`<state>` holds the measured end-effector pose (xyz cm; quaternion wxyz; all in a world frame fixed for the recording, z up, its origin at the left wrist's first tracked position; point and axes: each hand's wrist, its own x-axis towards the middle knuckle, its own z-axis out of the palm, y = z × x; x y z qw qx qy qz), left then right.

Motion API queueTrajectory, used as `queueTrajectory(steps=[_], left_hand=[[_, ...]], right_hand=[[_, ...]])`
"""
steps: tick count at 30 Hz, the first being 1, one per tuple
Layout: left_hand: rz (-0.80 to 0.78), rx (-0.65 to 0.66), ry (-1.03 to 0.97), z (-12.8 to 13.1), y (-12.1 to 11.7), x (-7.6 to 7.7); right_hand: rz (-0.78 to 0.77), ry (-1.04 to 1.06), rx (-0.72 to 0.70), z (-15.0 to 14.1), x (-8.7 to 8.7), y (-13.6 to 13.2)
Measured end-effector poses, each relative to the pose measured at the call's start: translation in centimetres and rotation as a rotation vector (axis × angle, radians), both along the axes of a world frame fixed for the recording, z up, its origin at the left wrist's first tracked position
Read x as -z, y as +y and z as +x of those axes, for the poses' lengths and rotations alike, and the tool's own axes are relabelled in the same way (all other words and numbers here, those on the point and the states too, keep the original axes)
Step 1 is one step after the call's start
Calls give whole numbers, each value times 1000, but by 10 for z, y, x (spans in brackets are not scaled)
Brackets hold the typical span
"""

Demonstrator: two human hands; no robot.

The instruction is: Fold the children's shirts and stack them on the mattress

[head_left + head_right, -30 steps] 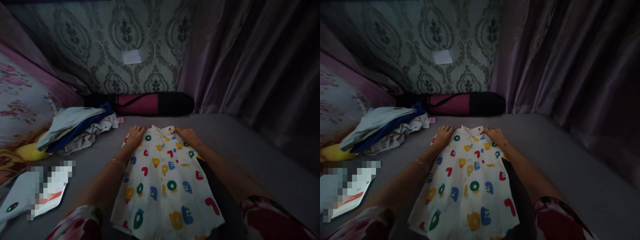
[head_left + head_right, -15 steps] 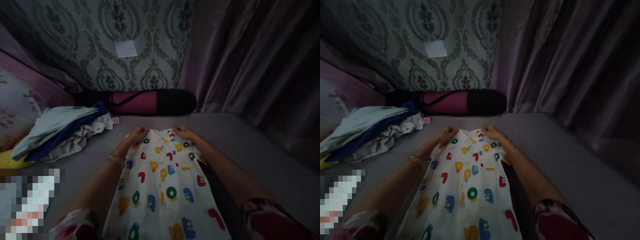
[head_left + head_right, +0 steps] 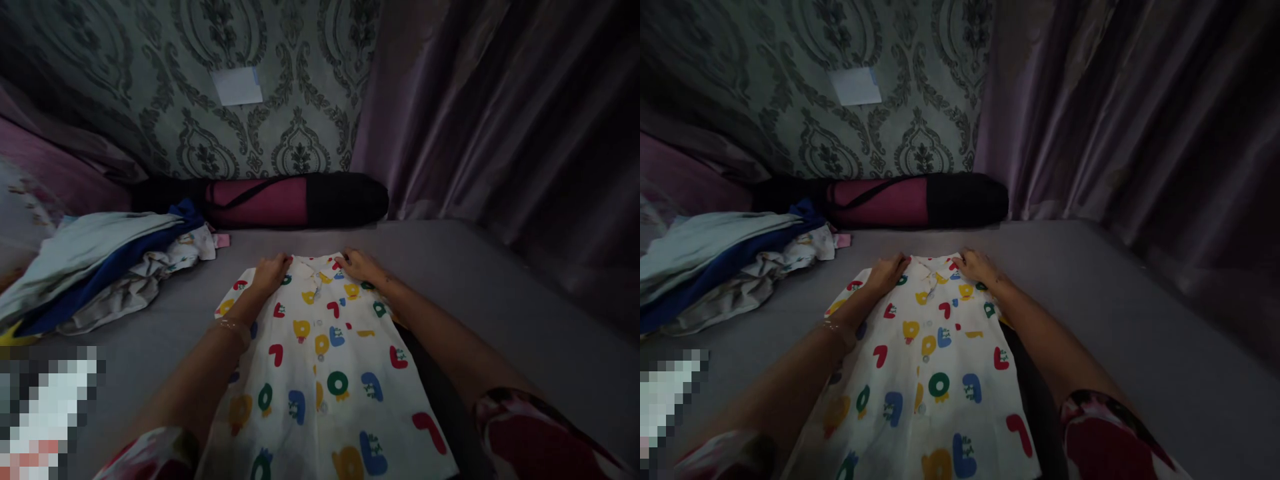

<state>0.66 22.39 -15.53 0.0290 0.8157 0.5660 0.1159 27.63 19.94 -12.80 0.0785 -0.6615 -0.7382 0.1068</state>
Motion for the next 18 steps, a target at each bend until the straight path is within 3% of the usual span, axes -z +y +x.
queueTrajectory(steps=[5, 8, 10, 14, 18], left_hand=[[-30, -82, 156, 9, -6, -15], [86, -82, 217, 23, -17, -27], [137, 12, 170, 39, -24, -32], [116, 341, 22, 80, -37, -30], [105, 532, -63, 111, -47, -12]], right_hand=[[-483, 356, 131, 47, -27, -3], [-597, 413, 237, 82, -32, -17], [-646, 477, 240, 101, -31, -28], [-712, 697, 221, 117, -27, -47], [-550, 900, 325, 111, -22, -55]])
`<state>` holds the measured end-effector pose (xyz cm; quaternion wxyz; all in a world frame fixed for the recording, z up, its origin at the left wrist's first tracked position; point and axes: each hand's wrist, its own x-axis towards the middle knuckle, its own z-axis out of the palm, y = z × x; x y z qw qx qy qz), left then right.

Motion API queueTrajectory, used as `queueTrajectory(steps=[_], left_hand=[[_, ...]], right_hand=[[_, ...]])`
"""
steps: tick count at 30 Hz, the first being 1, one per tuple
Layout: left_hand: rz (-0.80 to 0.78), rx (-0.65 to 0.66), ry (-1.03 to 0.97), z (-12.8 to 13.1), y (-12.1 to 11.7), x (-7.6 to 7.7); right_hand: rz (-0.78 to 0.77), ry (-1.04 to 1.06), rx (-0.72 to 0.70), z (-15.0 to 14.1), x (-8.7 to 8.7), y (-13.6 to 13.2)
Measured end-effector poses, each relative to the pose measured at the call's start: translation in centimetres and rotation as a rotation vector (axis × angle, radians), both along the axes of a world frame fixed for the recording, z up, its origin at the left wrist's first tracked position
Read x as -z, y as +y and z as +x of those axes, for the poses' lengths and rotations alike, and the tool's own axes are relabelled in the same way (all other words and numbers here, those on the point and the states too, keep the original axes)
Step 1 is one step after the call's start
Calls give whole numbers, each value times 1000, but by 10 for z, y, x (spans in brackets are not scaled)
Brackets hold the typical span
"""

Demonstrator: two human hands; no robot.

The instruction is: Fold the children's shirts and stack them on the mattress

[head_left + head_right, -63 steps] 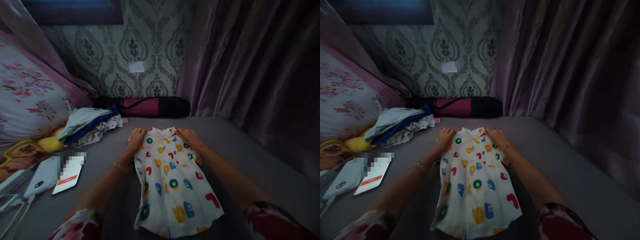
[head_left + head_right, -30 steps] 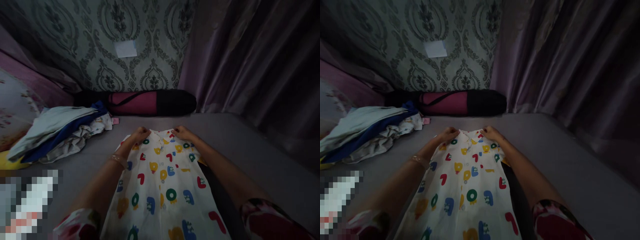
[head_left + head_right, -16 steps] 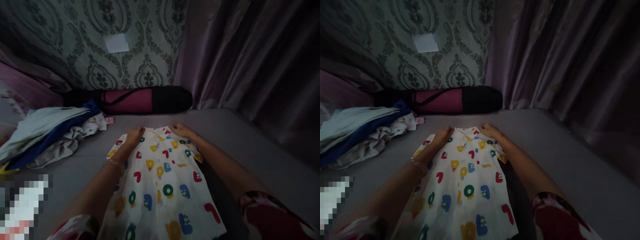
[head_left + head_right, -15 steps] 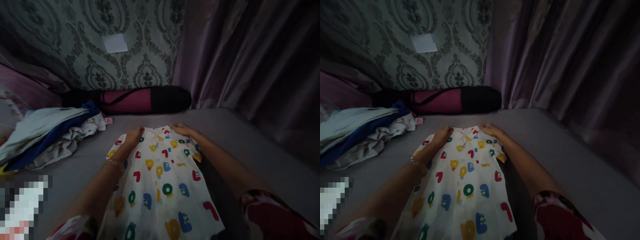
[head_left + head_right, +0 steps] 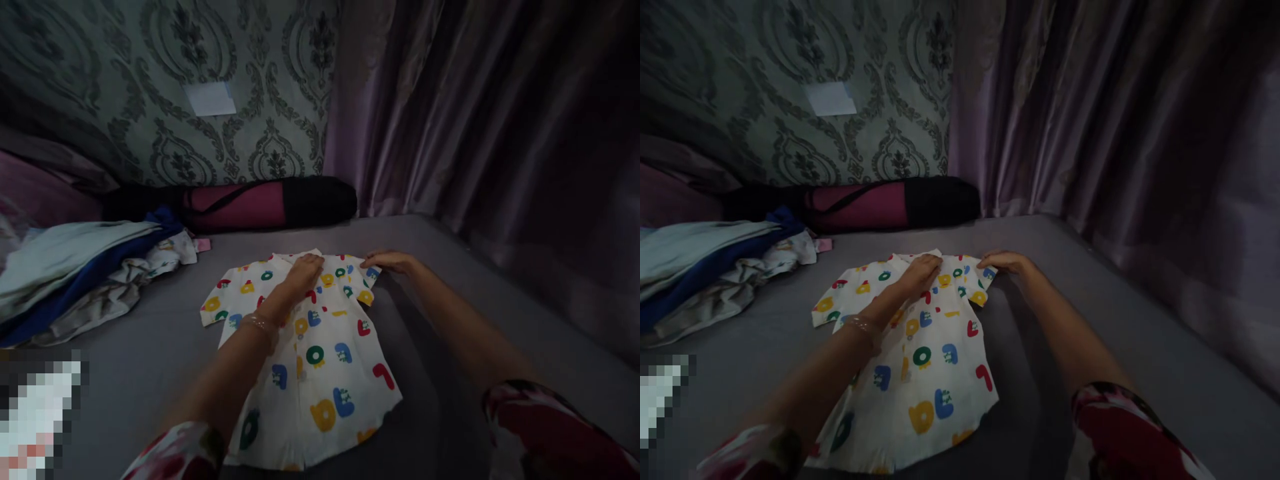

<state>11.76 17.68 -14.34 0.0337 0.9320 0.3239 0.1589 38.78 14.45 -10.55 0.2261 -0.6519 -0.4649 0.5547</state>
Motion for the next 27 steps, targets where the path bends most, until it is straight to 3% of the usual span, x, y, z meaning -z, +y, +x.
queueTrajectory(steps=[4, 7, 11, 13, 15, 21, 24, 27], left_hand=[[-68, -82, 38, 13, -10, 18], [-103, -153, 77, 15, -17, 22], [-113, -171, 128, 14, -20, 20], [-126, -174, 150, 14, -20, 19], [-134, -179, 154, 15, -19, 19], [-203, -167, 143, 14, -15, 18], [-305, -117, 158, 4, -17, 8], [-337, -108, 172, -24, -31, -8]], right_hand=[[204, 25, 262, -10, 10, -2], [390, -232, 346, -17, 20, -9], [492, -845, 80, -25, 28, -26], [456, -1024, -21, -30, 30, -32], [411, -1125, -22, -36, 32, -35], [346, -1176, 105, -46, 38, -36], [355, -1125, 141, -42, 34, -36], [313, -1018, 108, -34, 23, -35]])
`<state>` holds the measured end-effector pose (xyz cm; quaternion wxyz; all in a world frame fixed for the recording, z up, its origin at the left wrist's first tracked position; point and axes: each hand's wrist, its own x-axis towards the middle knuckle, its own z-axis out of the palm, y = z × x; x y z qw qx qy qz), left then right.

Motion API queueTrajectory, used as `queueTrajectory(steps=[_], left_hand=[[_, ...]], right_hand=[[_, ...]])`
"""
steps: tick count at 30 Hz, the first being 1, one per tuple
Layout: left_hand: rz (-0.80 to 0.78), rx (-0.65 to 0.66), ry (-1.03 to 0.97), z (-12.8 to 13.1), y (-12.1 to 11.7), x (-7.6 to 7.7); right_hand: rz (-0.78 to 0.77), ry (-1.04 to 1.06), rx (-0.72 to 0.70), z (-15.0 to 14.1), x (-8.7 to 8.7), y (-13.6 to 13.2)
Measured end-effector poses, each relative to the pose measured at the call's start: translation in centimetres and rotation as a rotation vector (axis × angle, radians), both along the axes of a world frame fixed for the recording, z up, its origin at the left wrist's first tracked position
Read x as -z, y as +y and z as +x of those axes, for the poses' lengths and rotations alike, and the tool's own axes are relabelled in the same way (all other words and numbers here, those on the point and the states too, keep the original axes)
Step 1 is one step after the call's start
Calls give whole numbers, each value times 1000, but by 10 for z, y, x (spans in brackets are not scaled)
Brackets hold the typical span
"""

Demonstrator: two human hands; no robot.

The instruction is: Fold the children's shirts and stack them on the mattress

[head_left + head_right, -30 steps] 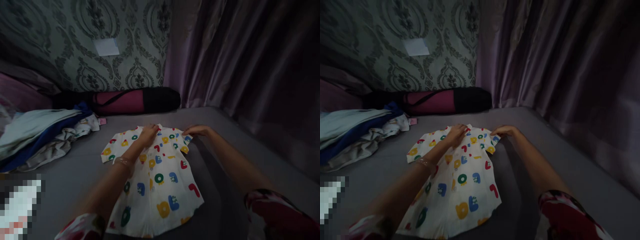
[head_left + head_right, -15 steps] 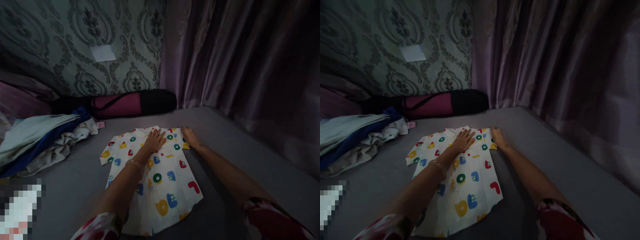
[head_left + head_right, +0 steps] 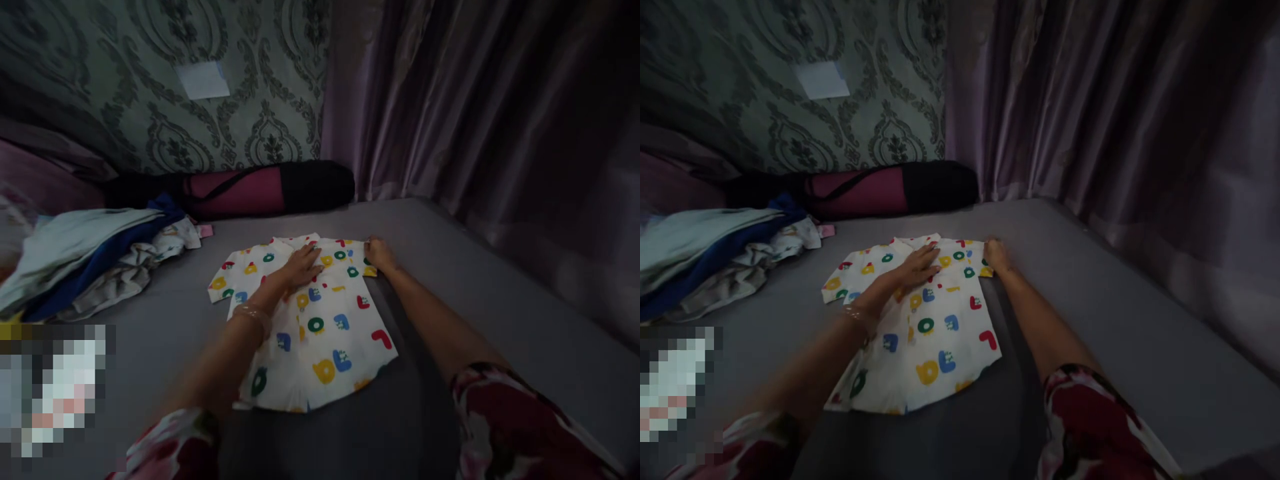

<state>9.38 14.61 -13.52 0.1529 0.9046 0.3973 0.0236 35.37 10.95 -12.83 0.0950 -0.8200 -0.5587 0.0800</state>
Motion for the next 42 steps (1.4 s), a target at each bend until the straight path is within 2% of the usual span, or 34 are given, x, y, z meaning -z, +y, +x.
queueTrajectory(steps=[3, 5, 6, 8, 10, 13, 16, 21, 24, 26, 30, 35, 40, 42], left_hand=[[36, -12, 11, -43, -25, -17], [52, -60, 25, -74, -47, -24], [53, -59, 29, -88, -58, -25], [51, -39, 23, -110, -80, -24], [21, -49, 8, -127, -102, -21], [-69, -141, -63, -147, -132, -18], [-142, -332, -209, -171, -162, -20], [-256, -697, -387, -209, -201, -26], [-319, -862, -430, -209, -212, -29], [-389, -933, -494, -202, -213, -28], [-472, -957, -598, -190, -208, -24], [-468, -971, -506, -185, -203, -22], [-538, -946, -489, -180, -197, -31], [-536, -993, -515, -183, -195, -36]], right_hand=[[-40, 37, -39, -5, -13, -10], [64, -44, -118, -22, -18, -30], [111, -73, -210, -35, -18, -44], [121, -54, -468, -63, -14, -76], [78, -29, -642, -85, -5, -108], [35, 5, -729, -90, 8, -143], [21, 30, -655, -64, 10, -164], [15, 118, -452, -22, -5, -191], [-18, 171, -290, -22, -12, -201], [-55, 226, -236, -27, -12, -201], [-78, 226, -192, -37, -5, -191], [-134, 207, -151, -40, 1, -180], [-106, 302, -144, -39, 1, -178], [-121, 398, -125, -35, 2, -178]])
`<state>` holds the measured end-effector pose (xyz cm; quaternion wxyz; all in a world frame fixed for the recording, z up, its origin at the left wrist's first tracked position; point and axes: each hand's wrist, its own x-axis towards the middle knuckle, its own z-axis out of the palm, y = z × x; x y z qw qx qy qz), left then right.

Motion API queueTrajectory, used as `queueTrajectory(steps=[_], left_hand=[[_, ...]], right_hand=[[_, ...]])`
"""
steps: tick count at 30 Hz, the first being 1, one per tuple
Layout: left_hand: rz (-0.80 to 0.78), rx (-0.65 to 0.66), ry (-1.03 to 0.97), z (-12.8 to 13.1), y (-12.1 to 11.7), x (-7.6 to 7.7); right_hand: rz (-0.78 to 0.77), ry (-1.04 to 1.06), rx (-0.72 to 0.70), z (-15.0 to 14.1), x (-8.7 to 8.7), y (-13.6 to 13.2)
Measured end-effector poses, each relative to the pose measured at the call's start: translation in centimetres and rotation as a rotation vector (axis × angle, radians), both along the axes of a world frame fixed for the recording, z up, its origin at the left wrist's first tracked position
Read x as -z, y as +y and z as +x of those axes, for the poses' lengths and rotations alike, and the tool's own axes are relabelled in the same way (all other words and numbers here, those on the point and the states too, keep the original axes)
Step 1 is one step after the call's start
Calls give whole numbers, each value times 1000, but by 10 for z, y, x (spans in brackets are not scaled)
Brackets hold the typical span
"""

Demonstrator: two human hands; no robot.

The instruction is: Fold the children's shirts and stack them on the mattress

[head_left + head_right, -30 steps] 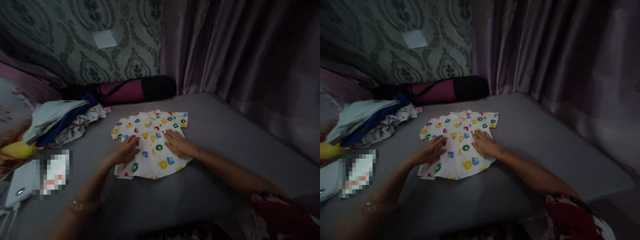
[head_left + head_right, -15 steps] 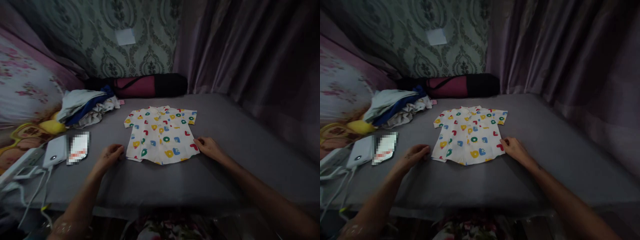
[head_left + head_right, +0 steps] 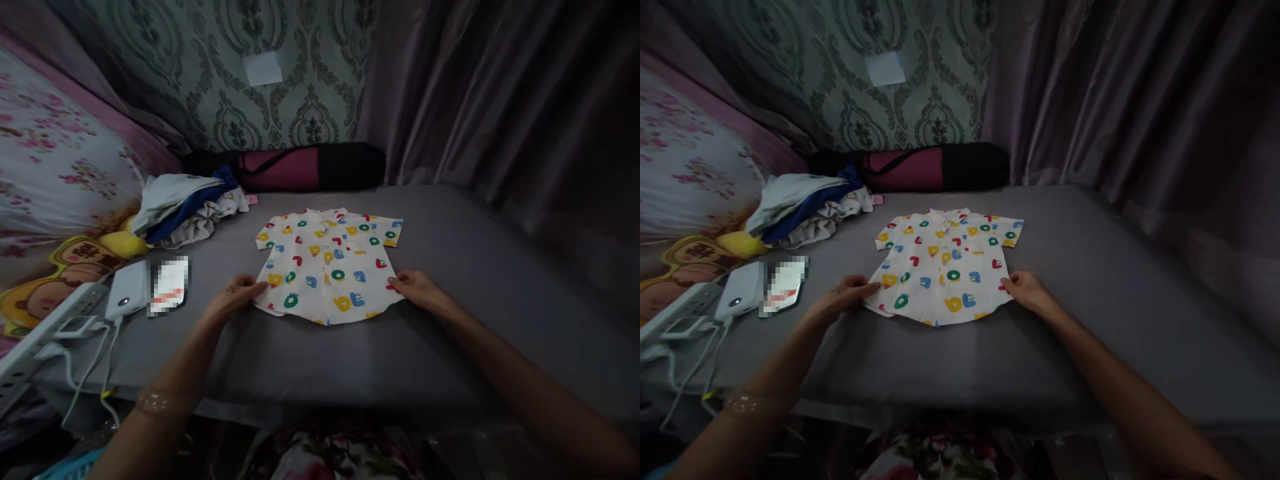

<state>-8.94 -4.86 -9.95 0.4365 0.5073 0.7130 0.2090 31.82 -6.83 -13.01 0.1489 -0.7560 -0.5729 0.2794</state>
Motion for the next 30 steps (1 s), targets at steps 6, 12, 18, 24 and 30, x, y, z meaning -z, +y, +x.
queueTrajectory(steps=[6, 12, 18, 24, 30], left_hand=[[-75, 11, -37, -17, -2, 6], [-21, 66, 102, -28, -4, 21], [299, 233, 414, -25, 13, 24], [689, 754, 451, 90, 36, 29], [629, 793, 557, 114, 35, 50]], right_hand=[[-37, 12, -55, 10, 8, 1], [-29, -171, -183, 9, -2, -6], [70, -511, -278, -6, -22, -13], [434, -341, -681, -82, 2, 18], [438, -374, -670, -81, 29, 29]])
